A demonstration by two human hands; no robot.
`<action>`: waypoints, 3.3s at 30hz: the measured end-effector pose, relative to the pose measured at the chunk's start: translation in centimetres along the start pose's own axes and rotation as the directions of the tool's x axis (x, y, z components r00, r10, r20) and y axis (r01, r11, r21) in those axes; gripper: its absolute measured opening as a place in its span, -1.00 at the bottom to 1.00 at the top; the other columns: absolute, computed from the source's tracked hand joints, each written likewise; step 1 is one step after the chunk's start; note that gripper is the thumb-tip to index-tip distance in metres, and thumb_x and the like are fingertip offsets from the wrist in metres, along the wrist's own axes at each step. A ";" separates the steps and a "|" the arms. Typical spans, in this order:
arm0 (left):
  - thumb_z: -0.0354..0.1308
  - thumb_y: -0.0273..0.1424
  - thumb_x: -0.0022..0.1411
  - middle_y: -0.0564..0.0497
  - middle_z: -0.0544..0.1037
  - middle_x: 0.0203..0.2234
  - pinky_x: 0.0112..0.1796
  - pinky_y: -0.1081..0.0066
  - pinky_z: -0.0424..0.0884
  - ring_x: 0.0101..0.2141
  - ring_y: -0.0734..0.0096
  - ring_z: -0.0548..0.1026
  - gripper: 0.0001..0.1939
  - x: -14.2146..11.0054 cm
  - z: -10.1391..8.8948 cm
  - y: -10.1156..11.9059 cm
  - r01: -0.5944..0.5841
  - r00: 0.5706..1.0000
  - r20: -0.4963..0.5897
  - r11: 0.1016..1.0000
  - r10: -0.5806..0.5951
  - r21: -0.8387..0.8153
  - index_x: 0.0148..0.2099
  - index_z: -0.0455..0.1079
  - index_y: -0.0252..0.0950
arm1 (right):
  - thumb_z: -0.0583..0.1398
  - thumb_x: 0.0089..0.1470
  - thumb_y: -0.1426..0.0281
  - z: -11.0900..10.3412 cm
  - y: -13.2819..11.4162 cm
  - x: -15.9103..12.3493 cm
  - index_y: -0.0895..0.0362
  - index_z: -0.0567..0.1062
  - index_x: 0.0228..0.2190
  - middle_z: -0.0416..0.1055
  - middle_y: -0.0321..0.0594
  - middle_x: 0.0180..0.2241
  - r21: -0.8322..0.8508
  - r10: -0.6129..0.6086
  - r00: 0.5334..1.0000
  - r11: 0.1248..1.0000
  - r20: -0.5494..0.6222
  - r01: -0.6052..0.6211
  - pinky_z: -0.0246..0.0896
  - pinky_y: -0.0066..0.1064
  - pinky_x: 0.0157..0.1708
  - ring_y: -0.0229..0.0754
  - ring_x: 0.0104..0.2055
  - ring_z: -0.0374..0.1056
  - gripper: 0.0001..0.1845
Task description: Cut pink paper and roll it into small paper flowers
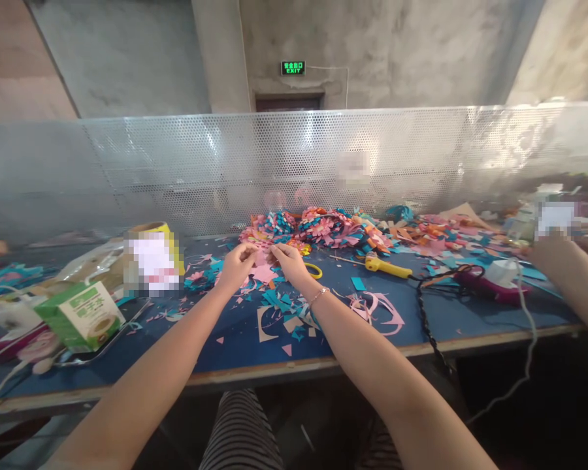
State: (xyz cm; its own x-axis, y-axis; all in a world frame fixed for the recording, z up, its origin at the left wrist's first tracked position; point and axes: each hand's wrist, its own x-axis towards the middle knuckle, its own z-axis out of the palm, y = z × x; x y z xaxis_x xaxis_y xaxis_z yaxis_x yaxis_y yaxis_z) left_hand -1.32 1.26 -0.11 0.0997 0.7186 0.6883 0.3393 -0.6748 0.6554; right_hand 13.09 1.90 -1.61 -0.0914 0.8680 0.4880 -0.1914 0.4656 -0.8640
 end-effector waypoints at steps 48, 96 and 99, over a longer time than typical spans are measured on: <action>-0.02 -0.40 0.10 0.06 0.38 -0.56 -0.42 0.49 0.25 -0.50 0.49 0.33 -0.87 0.0 0.1 -0.1 -0.045 0.996 -0.069 0.996 0.051 0.079 -0.42 0.31 -0.31 | 0.24 -0.18 0.24 0.3 -0.8 -0.7 0.12 0.45 -0.38 0.30 -0.34 -0.51 0.316 0.102 0.976 0.935 0.191 -0.159 0.12 -0.53 -0.56 -0.40 -0.53 0.24 -0.72; 0.30 -0.29 -0.29 0.08 0.41 -0.57 -0.50 0.52 0.27 -0.55 0.58 0.33 -0.72 0.1 0.7 -1.8 0.469 0.881 0.166 0.766 -0.444 -0.439 -0.46 0.38 -0.31 | -0.01 -0.03 0.52 -1.1 0.4 0.5 0.08 0.41 -0.20 0.29 -0.14 -0.19 -0.481 -0.383 0.918 0.789 0.102 0.382 0.24 -0.30 -0.22 -0.19 -0.19 0.26 -0.65; 0.30 -0.28 -0.28 0.07 0.42 -0.56 -0.48 0.51 0.29 -0.53 0.57 0.34 -0.71 0.1 0.6 -1.7 0.459 0.887 0.174 0.767 -0.429 -0.448 -0.44 0.41 -0.31 | -0.01 0.01 0.49 -1.3 0.1 0.5 0.06 0.42 -0.21 0.31 -0.15 -0.20 -0.488 -0.368 0.922 0.787 0.121 0.378 0.24 -0.31 -0.24 -0.19 -0.19 0.26 -0.67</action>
State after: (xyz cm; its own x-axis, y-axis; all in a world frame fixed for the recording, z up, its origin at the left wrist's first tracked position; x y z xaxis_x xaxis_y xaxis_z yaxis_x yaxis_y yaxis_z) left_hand -1.29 2.54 -1.36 0.1059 0.9555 0.2752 -0.1126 -0.2634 0.9581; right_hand 14.25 2.57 -1.65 -0.1321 0.6077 0.7831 0.2912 0.7789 -0.5554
